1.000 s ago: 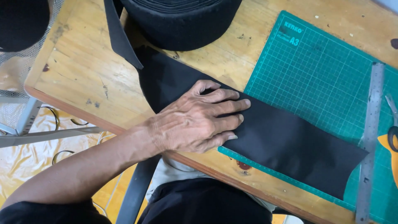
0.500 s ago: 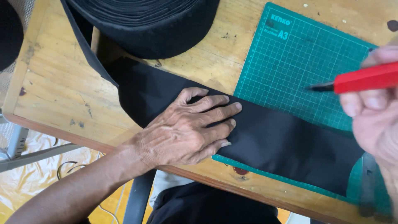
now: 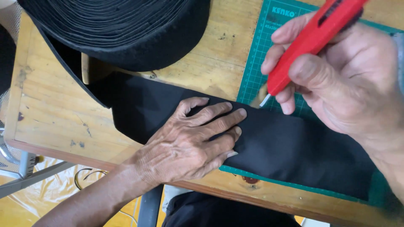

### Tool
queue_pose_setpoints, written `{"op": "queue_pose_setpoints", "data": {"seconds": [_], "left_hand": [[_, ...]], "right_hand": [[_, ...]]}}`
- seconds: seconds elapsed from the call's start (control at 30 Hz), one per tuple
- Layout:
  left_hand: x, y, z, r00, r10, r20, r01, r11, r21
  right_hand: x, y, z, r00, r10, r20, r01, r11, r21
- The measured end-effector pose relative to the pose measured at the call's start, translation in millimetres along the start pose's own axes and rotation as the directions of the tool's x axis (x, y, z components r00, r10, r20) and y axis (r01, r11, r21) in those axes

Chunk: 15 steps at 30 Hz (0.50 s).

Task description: The person unrolls a black fabric strip on a green cutting mat, folds it, and measures it with a metal ruler. They then use a red utility knife to cut the fabric along the ruler's edge. The person repeats the measuring and cutting process to create a rectangular piece of fabric.

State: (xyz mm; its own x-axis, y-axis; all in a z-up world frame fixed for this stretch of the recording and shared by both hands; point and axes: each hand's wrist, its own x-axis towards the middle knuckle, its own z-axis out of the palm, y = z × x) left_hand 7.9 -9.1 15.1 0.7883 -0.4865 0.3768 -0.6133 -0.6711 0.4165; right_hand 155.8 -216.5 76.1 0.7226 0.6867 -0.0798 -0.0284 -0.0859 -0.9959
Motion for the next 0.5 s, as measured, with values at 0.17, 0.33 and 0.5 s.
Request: {"op": "queue_pose_setpoints", "data": {"seconds": [0.17, 0.33, 0.5], "left_hand": [[3, 2, -2, 1.0, -0.016, -0.007, 0.016, 1.0, -0.001], [4, 1, 0, 1.0, -0.015, -0.027, 0.014, 1.0, -0.004], [4, 2, -1, 1.0, -0.024, -0.013, 0.024, 1.0, -0.003]], "right_hand": [[4, 19, 1, 1.0, -0.02, 0.009, 0.021, 0.997, -0.072], [4, 39, 1, 0.993, -0.046, 0.106, 0.055, 0.996, -0.075], [3, 50, 7, 0.994, -0.033, 0.102, 0.045, 0.992, -0.119]]}}
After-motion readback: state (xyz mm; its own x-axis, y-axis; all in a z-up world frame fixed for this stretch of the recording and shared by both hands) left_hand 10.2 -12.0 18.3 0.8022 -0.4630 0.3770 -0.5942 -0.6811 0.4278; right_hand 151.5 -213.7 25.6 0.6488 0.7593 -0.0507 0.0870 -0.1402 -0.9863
